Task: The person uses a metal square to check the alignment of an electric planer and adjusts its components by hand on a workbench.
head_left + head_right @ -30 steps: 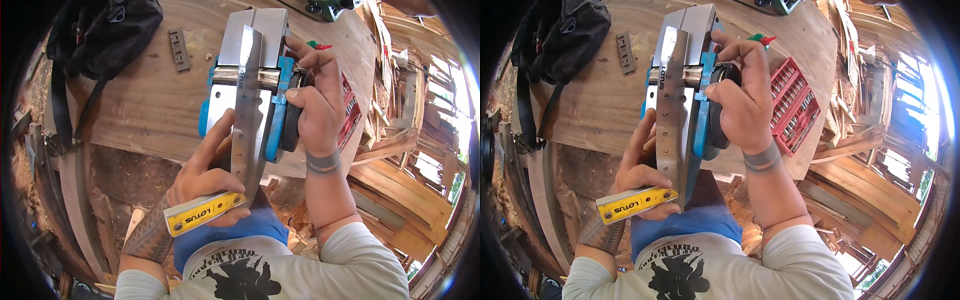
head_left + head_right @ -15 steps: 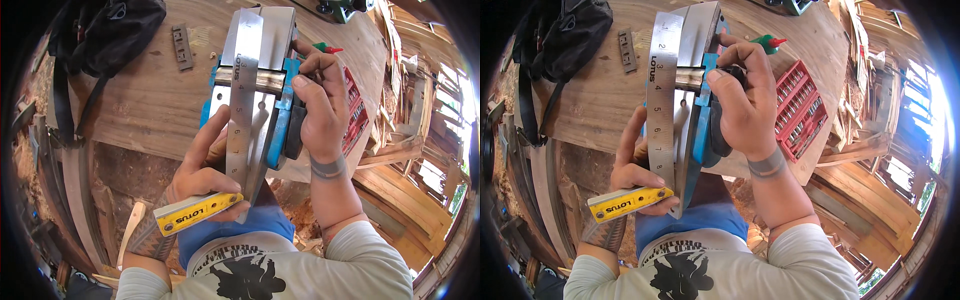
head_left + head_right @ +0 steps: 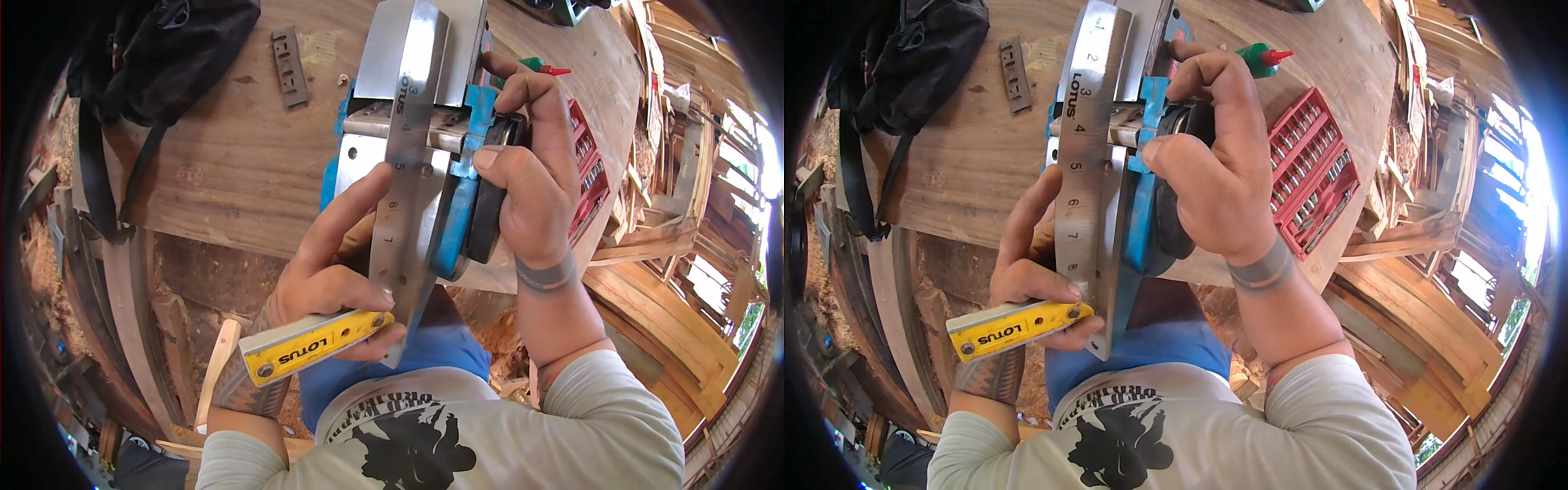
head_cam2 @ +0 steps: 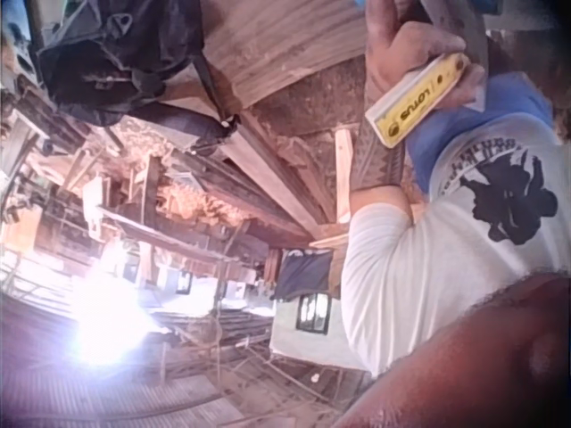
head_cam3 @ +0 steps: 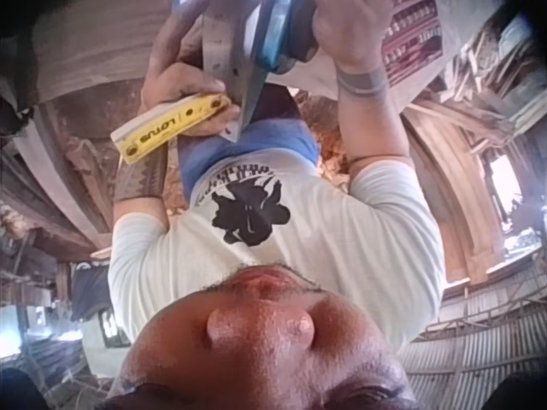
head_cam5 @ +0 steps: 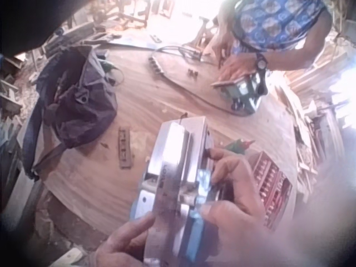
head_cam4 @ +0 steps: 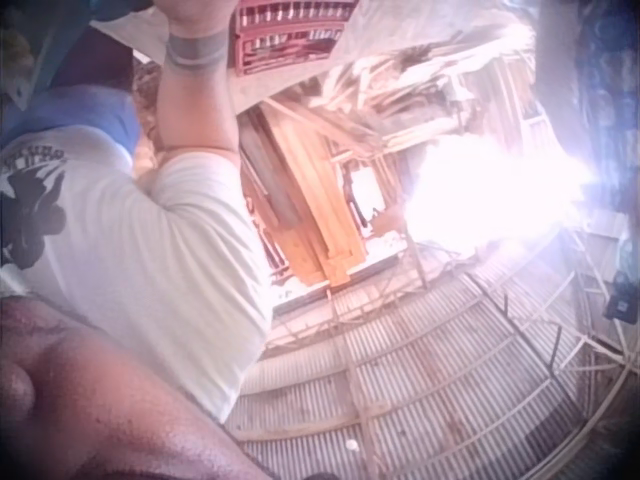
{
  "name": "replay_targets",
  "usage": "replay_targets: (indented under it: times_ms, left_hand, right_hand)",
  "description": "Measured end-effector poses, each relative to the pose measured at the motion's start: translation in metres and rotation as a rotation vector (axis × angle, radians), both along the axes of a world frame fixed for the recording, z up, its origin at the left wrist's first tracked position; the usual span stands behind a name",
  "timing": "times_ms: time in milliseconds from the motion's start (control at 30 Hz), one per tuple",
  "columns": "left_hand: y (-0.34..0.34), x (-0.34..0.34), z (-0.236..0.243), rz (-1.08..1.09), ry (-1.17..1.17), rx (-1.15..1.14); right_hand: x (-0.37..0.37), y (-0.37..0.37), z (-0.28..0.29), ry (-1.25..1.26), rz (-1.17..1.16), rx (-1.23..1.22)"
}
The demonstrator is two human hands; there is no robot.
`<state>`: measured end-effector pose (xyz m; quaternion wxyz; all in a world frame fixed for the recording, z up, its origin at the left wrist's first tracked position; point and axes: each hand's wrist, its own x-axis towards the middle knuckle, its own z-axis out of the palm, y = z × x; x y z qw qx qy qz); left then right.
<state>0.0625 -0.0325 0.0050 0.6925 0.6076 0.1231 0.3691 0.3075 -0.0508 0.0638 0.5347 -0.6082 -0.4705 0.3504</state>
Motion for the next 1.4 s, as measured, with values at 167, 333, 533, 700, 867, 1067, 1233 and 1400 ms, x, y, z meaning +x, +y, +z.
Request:
replay_targets:
  times_ms: [167, 333, 533, 700, 867, 1067, 1233, 1400]
  left_hand:
    - [0.000, 0.001, 0.000, 0.006, -0.020, -0.033]
    - [0.002, 0.003, -0.003, 0.009, -0.055, 0.003]
    - [0.001, 0.004, -0.001, 0.005, -0.033, 0.019]
    - [-0.001, 0.000, 0.000, 0.000, -0.050, -0.006]
    - [0.007, -0.005, 0.034, -0.137, 0.067, -0.693]
    - [0.000, 0.000, 0.045, -0.043, 0.107, -1.152]
    - [0.000, -0.001, 0.040, -0.051, 0.206, -1.087]
    - [0.001, 0.000, 0.037, -0.074, 0.191, -1.042]
  right_hand:
    - [-0.006, 0.001, 0.004, 0.108, -0.036, 0.006]
    - [0.005, -0.002, -0.003, -0.054, 0.038, 0.016]
    - [-0.006, -0.001, 0.005, 0.025, -0.010, -0.057]
    - [-0.003, -0.002, 0.003, 0.121, 0.056, -0.031]
    - [-0.021, 0.004, 0.018, 0.214, -0.023, -0.078]
    - [-0.013, 0.002, 0.016, 0.183, -0.005, -0.083]
    - [-0.011, 0.002, 0.012, 0.218, -0.017, -0.091]
    - [0.002, 0.000, 0.002, 0.119, 0.009, -0.115]
